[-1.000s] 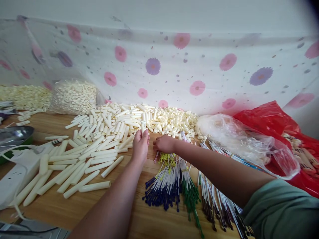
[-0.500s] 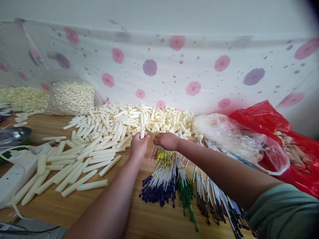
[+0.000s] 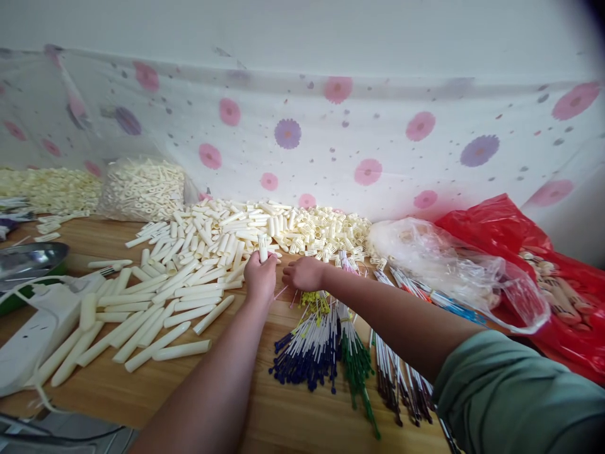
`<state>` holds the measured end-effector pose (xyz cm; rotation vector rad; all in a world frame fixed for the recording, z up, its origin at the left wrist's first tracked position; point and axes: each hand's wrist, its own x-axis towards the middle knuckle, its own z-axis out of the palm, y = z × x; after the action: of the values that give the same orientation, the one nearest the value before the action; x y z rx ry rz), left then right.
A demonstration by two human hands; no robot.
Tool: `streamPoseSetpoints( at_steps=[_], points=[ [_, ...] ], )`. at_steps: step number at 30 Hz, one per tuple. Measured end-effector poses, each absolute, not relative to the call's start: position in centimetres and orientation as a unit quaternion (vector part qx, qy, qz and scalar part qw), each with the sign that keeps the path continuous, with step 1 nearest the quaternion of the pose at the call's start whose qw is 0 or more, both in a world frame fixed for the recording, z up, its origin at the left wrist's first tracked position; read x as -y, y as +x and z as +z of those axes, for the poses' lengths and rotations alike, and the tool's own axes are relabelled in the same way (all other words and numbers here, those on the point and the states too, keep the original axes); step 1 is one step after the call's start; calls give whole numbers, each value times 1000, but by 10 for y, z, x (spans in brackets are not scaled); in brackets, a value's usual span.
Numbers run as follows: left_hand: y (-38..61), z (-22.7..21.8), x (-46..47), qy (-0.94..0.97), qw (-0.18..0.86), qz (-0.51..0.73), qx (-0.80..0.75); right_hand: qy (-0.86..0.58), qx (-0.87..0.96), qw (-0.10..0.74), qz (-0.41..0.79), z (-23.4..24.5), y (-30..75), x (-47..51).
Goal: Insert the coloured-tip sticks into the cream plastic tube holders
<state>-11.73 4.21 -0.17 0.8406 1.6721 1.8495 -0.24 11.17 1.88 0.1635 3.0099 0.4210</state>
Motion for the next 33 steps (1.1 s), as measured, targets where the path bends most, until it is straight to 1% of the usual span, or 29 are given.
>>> streamPoseSetpoints(
  at_steps=[3,6,9,11,14,19,22,24,26,27,30,33],
  points=[
    [-119,2,-40,329,294,665,-602,89,-987,-2,134,37,12,-109],
    [-114,6,-34,386,387,616,-567,125,-983,-48,124,55,36,-105],
    [-100,10,-27,439,469,562,-521,132,-982,-108,81,64,64,-99],
    [-90,12,-22,455,498,541,-503,126,-979,-146,64,65,80,-94],
    [-79,15,-14,474,531,516,-476,117,-973,-182,81,69,101,-84],
    [-68,22,-2,508,575,469,-437,154,-954,-243,82,77,129,-68],
    [-60,21,2,493,603,475,-409,182,-927,-315,92,70,138,-52],
    [-54,20,5,460,619,497,-397,214,-890,-391,93,59,138,-37],
    [-48,19,7,418,632,525,-389,242,-852,-459,65,46,135,-20],
    [-45,19,8,399,637,537,-382,249,-840,-480,45,41,133,-12],
    [-38,20,12,360,653,562,-358,254,-831,-495,-5,28,127,6],
    [-34,22,16,339,655,571,-361,250,-831,-497,-20,24,126,10]
  ],
)
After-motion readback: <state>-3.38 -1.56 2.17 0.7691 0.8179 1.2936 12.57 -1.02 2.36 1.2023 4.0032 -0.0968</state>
